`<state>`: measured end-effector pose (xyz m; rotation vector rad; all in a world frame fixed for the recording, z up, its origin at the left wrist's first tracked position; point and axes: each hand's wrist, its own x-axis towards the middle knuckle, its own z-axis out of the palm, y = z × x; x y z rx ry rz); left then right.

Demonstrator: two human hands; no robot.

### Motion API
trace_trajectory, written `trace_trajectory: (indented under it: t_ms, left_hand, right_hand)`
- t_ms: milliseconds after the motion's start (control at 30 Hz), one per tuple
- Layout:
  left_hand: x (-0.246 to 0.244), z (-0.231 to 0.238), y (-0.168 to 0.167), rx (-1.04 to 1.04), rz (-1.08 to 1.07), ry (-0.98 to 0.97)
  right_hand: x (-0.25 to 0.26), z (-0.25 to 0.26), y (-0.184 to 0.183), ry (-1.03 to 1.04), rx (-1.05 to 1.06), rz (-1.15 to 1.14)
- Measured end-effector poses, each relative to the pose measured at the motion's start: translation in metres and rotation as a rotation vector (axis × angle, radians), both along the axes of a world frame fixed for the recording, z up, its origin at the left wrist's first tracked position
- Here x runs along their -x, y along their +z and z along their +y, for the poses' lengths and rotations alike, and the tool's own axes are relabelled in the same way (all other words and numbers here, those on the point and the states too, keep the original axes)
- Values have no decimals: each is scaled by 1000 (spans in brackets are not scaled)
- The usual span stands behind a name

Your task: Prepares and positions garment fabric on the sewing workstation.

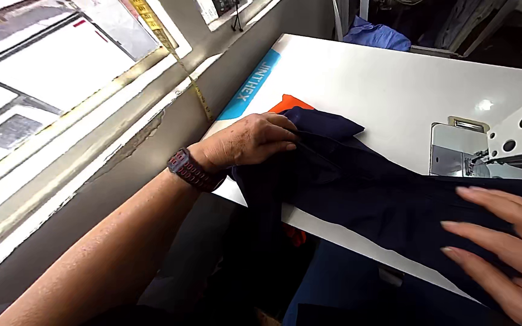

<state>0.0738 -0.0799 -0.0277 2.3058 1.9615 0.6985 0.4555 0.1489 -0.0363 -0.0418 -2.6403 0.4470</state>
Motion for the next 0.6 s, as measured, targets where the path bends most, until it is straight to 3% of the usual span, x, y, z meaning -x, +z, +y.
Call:
trace_trajectory:
  t_ms: [100, 200, 400, 600]
  left_hand:
    - [-3, 2, 14, -38, 18, -24]
    - [-6, -5, 35, -60, 29, -42]
    - [-7, -20, 62, -37, -239, -126]
    - [7, -16, 18, -122, -391, -47]
  right_hand:
    - [100, -26, -31, 71, 11, 155]
    - [151, -35, -39, 143, 90, 202]
    - [139, -43, -15, 296, 549, 332]
    - [134, -47, -20, 160, 623, 337]
